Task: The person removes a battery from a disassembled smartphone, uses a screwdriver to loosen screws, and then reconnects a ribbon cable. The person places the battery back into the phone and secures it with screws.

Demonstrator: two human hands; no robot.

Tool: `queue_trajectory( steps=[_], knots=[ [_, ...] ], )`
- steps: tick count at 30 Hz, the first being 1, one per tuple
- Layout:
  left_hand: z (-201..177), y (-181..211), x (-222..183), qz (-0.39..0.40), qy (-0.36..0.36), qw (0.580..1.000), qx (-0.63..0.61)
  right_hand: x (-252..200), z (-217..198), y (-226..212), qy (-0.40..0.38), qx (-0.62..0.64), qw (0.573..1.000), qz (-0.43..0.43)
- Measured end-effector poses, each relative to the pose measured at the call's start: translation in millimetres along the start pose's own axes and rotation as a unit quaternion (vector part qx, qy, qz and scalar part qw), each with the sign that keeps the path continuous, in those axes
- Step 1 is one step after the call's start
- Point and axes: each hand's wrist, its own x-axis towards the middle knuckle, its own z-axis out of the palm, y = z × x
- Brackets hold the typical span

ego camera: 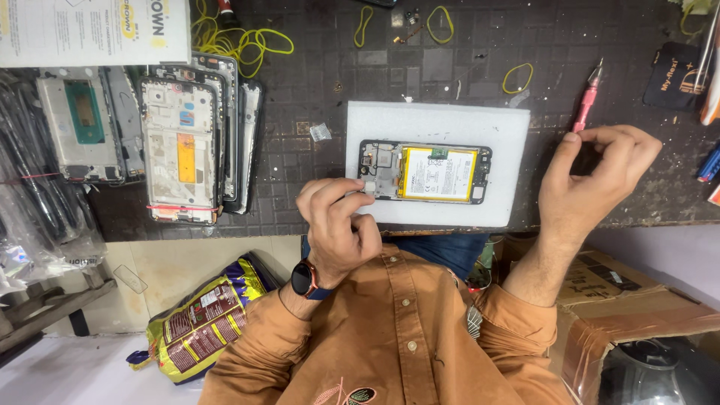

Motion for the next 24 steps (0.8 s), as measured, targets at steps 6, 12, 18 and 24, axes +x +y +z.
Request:
queue_trajectory(
  steps=[6, 12, 18, 24],
  knots=[
    [0, 1, 2, -0.004, -0.017, 1.000, 0.013, 1, -1, 0, -0.002, -0.014, 1.000, 0.000],
    [0, 1, 1, -0.008, -0.013, 1.000, 0.010, 8, -3, -11, 0.004, -0.029, 0.999, -0.043],
    [0, 0, 2, -0.002, -0.012, 1.000, 0.000, 34, -8, -59, -0.056, 0.070, 0.995, -0.043],
    [0, -2, -2, 0.002, -0.011, 1.000, -0.005, 104, 23, -102, -0.177, 0.120, 0.953, -0.214]
  ],
)
